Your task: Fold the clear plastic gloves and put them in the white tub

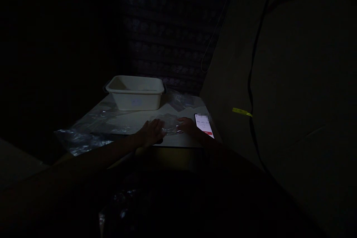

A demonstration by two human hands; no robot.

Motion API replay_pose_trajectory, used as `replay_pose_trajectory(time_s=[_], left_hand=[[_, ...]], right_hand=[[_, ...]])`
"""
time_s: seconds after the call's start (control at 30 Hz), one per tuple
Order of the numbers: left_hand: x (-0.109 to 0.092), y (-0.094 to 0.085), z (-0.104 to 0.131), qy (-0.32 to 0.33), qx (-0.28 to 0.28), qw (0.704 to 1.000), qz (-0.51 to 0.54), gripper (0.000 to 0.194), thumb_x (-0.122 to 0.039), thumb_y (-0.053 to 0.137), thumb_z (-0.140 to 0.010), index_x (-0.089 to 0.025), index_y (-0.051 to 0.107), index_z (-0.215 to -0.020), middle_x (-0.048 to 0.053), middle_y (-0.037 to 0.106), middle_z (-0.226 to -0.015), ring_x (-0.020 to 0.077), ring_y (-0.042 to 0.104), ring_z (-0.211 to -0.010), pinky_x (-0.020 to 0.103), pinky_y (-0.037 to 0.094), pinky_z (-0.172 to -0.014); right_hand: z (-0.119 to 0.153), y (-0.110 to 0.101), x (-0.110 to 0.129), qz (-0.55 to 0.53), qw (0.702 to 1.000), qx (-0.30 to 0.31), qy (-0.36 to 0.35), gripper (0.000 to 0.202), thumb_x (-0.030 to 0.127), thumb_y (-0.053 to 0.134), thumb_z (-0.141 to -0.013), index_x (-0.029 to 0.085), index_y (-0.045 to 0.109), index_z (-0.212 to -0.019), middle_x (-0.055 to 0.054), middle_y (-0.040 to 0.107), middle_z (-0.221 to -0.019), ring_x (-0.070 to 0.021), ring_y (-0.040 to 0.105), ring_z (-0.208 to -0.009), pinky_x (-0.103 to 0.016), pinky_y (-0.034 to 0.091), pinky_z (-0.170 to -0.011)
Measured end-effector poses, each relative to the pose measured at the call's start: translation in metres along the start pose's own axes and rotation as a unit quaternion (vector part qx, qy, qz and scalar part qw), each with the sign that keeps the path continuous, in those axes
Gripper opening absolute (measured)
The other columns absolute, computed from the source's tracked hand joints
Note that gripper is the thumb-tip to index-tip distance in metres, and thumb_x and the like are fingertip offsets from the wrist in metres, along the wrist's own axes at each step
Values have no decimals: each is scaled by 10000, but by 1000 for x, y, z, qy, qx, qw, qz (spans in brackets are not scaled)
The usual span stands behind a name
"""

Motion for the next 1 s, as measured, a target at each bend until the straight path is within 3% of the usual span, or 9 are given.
replay_pose_trajectory(time_s=[0.1,0.2,0.27,0.33,0.43,0.53,0.67,0.83,1.0], left_hand=[[1,13,3,-40,45,998,-27,570,-437,214,-772,-88,248,-1221,161,201,-1281,271,152,-1172,491,131,-886],[6,8,2,-34,20,999,-27,567,-449,179,-775,-111,240,-1227,134,202,-1287,256,128,-1181,496,106,-890],[10,1,-3,-27,-3,999,-21,537,-417,144,-791,-121,223,-1232,122,206,-1289,231,124,-1185,481,115,-896],[11,-5,-10,-19,-19,999,-17,509,-372,114,-804,-114,213,-1232,120,212,-1288,210,132,-1186,452,145,-900],[8,-6,-18,-20,-27,999,-26,501,-341,125,-807,-78,241,-1217,143,213,-1285,216,151,-1180,416,178,-898],[4,2,-18,-24,-19,998,-45,486,-318,156,-803,-61,283,-1196,152,228,-1278,221,164,-1176,398,169,-905],[8,11,-14,-38,-18,997,-58,550,-395,178,-785,-48,267,-1203,164,230,-1274,235,160,-1176,421,150,-900],[20,13,-13,-75,-22,995,-61,692,-533,196,-727,-41,253,-1209,188,207,-1275,292,151,-1167,508,112,-870],[27,4,-12,-91,-16,994,-50,590,-461,139,-771,-87,284,-1204,158,224,-1278,285,137,-1173,521,96,-867]], right_hand=[[9,-13,14,161,986,-29,-40,275,209,495,-622,149,536,-887,-45,589,-807,-153,546,-738,-259,422,-627],[17,-26,35,329,938,-80,-75,230,256,427,-665,171,557,-836,-53,581,-882,-182,522,-826,-281,399,-675],[18,-27,49,375,917,-106,-83,253,243,368,-704,162,556,-851,-63,592,-847,-180,528,-809,-282,390,-686],[15,-16,60,361,916,-112,-132,307,214,294,-748,156,523,-944,-63,585,-895,-156,526,-822,-260,383,-708],[8,13,65,339,910,-105,-214,369,189,231,-782,92,450,-1063,-91,497,-1079,-130,431,-1002,-226,324,-828],[5,44,52,381,875,-49,-295,413,279,211,-801,91,414,-1107,-98,402,-1184,-143,299,-1121,-267,235,-919],[8,54,26,437,856,-17,-277,497,378,184,-798,78,334,-1165,-127,325,-1237,-194,242,-1152,-391,189,-926],[11,40,13,449,867,-41,-211,534,441,181,-782,113,304,-1185,-123,270,-1266,-229,204,-1164,-484,131,-907],[7,25,14,441,882,-51,-157,500,415,192,-788,125,328,-1171,-124,289,-1257,-229,209,-1162,-502,80,-906]])
Point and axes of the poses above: each hand's wrist, its own z-axis away from the middle knuckle, its own y-axis out of the palm, x = y × z, the point moved 4 cm from there along -z, towards the middle knuckle
